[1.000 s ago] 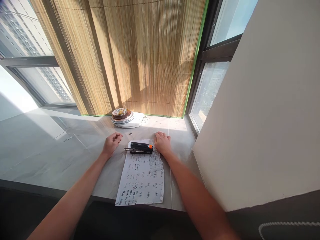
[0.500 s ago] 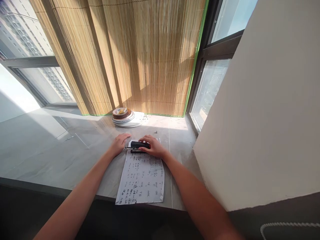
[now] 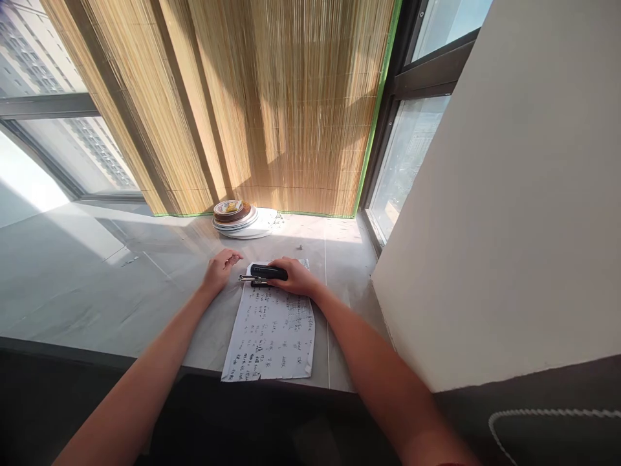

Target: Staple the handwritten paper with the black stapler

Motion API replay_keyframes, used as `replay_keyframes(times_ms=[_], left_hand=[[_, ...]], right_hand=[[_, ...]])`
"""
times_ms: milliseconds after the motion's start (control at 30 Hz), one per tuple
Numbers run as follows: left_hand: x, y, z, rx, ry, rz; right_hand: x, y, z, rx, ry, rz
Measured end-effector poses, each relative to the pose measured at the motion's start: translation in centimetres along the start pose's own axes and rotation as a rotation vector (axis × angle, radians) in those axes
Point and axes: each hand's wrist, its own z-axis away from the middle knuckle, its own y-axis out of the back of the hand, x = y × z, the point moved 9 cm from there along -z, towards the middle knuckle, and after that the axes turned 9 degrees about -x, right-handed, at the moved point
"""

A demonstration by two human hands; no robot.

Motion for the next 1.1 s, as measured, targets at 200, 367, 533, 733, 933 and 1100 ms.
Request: replay_keyframes(times_ms=[200, 367, 533, 733, 933, 1100], left_hand=[[-1.5, 0.5, 0.2, 0.024, 0.108, 0.335], [-1.0, 0.3, 0.3, 0.010, 0.112, 0.439], [1.0, 0.4, 0.7, -0.039, 0.054, 0.370], [2.1, -0.7, 0.9, -0.174, 0.000, 0.282], [3.1, -1.5, 0.9, -0.247, -0.083, 0.286], [3.2, -1.5, 1.1, -0.262, -0.099, 0.207]], right_hand=[[0.7, 0.3, 0.1, 0.035, -0.043, 0.004], [0.8, 0.4, 0.1, 0.045, -0.051, -0.003], [0.7, 0.5, 0.1, 0.046, -0.045, -0.010], [0.6, 0.5, 0.1, 0.049, -0.032, -0.015], [0.4, 0.6, 0.1, 0.051, -0.026, -0.015], [0.4, 0.6, 0.0, 0.045, -0.033, -0.015]])
